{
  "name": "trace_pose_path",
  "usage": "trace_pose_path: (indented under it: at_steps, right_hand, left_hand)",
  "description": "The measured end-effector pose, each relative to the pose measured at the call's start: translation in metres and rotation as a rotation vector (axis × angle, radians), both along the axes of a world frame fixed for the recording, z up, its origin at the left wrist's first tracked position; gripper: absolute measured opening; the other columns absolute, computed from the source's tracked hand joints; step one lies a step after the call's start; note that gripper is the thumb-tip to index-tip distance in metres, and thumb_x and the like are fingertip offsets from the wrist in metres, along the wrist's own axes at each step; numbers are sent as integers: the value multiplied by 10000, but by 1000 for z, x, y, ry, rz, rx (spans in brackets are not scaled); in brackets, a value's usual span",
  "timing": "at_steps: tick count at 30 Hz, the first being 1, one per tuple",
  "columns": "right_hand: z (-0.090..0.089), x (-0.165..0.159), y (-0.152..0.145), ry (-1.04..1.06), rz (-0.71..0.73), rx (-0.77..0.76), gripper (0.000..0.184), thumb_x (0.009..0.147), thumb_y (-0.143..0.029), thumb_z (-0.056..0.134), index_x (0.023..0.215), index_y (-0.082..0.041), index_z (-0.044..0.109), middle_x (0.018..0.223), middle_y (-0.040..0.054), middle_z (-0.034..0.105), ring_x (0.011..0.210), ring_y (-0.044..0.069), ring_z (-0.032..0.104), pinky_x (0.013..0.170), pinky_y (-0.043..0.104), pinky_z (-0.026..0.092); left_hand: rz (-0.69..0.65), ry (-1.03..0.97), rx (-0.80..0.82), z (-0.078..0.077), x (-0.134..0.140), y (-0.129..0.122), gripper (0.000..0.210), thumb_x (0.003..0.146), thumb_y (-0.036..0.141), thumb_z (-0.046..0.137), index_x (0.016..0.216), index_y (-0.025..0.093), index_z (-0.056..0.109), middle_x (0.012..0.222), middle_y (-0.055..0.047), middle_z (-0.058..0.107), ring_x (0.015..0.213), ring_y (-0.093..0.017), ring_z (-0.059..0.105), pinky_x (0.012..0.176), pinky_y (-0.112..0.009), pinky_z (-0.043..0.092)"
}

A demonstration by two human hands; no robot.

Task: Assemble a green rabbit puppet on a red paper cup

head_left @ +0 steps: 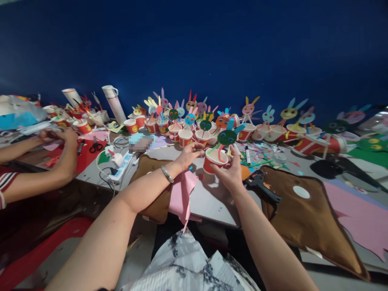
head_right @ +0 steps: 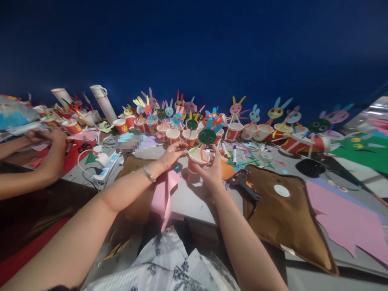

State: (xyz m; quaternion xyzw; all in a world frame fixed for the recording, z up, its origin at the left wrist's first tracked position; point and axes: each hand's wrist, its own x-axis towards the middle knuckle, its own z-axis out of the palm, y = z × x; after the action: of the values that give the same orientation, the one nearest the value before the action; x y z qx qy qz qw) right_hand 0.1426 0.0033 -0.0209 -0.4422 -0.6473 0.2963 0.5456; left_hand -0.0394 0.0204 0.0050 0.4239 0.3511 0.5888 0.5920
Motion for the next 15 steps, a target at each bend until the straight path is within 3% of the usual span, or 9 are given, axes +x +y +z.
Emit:
trace_pose_path:
  at_steps: [7, 15]
  right_hand:
    - [-7, 3, 3, -12, 7, 1, 1005, 678, -407, 808, 1527, -217, 304, 1172, 130, 670, 1061, 310, 677, 873, 466, 552]
    - [-1, 1, 0, -28, -15, -11, 985, 660, -380, 801, 1510, -191, 340, 1149, 143, 682, 1049, 318, 679, 876, 472, 549]
  left_hand:
    - [-6, 14, 14, 0, -1, 0, 321, 626, 171, 821, 893, 144, 644, 799, 9, 655, 770, -107, 604, 823, -302, 450]
    - [-9, 28, 27, -4, -2, 2, 315, 633, 191, 818, 895, 147, 649, 820, 3, 666, 788, -111, 618, 841, -309, 464]
